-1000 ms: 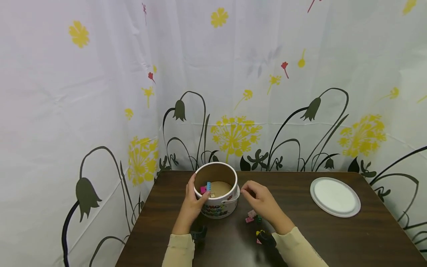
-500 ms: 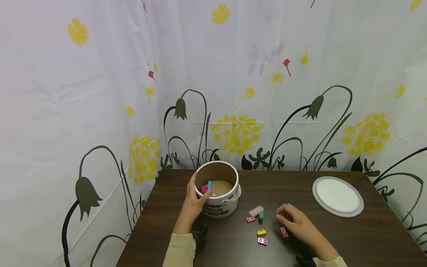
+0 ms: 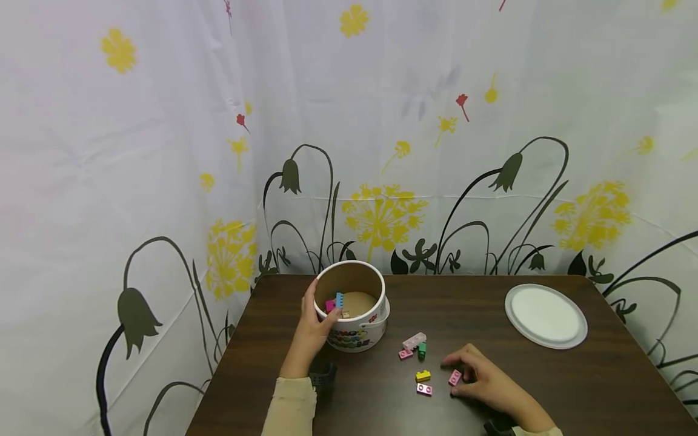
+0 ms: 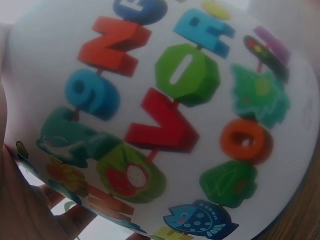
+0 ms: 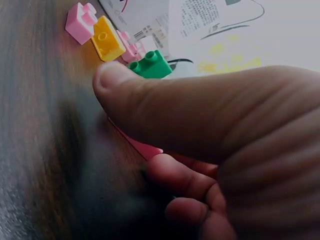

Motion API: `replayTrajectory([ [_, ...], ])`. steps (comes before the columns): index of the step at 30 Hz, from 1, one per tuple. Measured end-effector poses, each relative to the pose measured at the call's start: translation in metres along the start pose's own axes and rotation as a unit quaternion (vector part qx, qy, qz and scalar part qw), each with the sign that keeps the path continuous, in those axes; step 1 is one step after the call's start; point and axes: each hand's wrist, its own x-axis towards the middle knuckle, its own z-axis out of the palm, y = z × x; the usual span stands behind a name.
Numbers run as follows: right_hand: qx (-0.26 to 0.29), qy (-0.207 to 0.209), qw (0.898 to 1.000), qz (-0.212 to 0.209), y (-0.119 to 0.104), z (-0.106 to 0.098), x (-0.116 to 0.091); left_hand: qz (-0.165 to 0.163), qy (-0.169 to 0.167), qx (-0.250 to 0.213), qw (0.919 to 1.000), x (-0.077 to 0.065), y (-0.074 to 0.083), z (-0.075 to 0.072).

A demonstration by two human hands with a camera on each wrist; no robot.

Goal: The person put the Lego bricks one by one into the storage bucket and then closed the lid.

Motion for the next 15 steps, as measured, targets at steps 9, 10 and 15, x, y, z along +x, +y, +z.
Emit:
replayTrajectory([
  [9, 0.006, 0.019, 1.0, 0.0, 0.0063, 0.0017, 0.001, -0.009, 0.007, 0.011, 0.9999, -0.0005, -0.0029, 0.0005],
  [10, 0.009, 0.024, 1.0, 0.005, 0.0071, 0.0019, 0.0009, -0.007, 0.007, 0.01, 0.9999, -0.0005, -0.0028, 0.0007],
  [15, 0.022, 0.06, 0.997, 0.041, 0.0102, 0.0, 0.0027, 0.001, 0.008, 0.005, 1.0, 0.0013, -0.0005, 0.0012],
])
